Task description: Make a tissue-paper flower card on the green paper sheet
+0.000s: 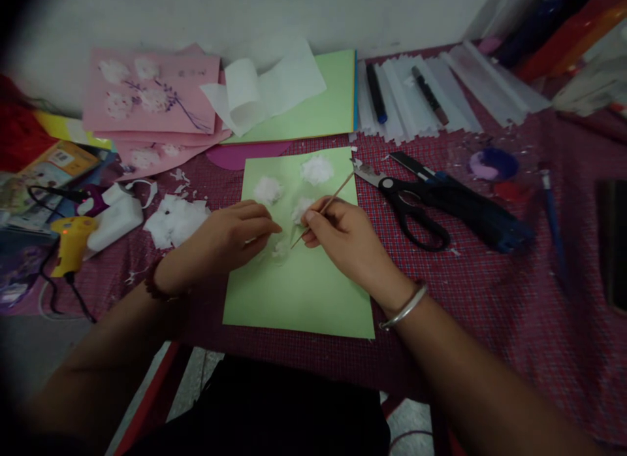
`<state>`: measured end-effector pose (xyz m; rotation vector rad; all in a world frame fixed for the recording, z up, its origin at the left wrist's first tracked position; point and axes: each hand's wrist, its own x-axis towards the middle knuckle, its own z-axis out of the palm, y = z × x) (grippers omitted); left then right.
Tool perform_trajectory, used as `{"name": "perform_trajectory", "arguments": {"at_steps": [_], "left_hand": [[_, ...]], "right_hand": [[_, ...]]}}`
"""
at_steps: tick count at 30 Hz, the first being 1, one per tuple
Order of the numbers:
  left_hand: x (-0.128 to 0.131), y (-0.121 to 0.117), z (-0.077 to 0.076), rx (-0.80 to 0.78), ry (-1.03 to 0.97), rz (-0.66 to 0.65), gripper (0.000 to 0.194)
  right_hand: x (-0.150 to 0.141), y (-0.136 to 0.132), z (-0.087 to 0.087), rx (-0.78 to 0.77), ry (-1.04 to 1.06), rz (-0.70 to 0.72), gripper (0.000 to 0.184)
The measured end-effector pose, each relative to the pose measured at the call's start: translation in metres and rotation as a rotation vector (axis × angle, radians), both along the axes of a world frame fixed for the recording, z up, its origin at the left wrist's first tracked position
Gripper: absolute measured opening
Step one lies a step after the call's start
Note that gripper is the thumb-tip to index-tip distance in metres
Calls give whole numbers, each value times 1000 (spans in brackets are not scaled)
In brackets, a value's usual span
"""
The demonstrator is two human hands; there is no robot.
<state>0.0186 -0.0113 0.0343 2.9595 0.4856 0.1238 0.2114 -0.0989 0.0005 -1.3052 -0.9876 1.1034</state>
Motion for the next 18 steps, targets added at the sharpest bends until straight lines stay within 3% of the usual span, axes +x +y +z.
{"name": "perform_trajectory", "arguments": {"at_steps": [4,7,14,18], "left_hand": [[-10,8,1,-55,-3,62,34],[-16,12,2,-102,69,74,33],[-20,10,11,-341,106,45,48],[-15,10,9,-384,111,10,35]], "right_hand": [[1,1,-2,-8,6,-2,15],[2,1,1,-23,10,0,16],[4,-1,4,-65,16,21,16],[4,0,3,-63,11,19,16]]}}
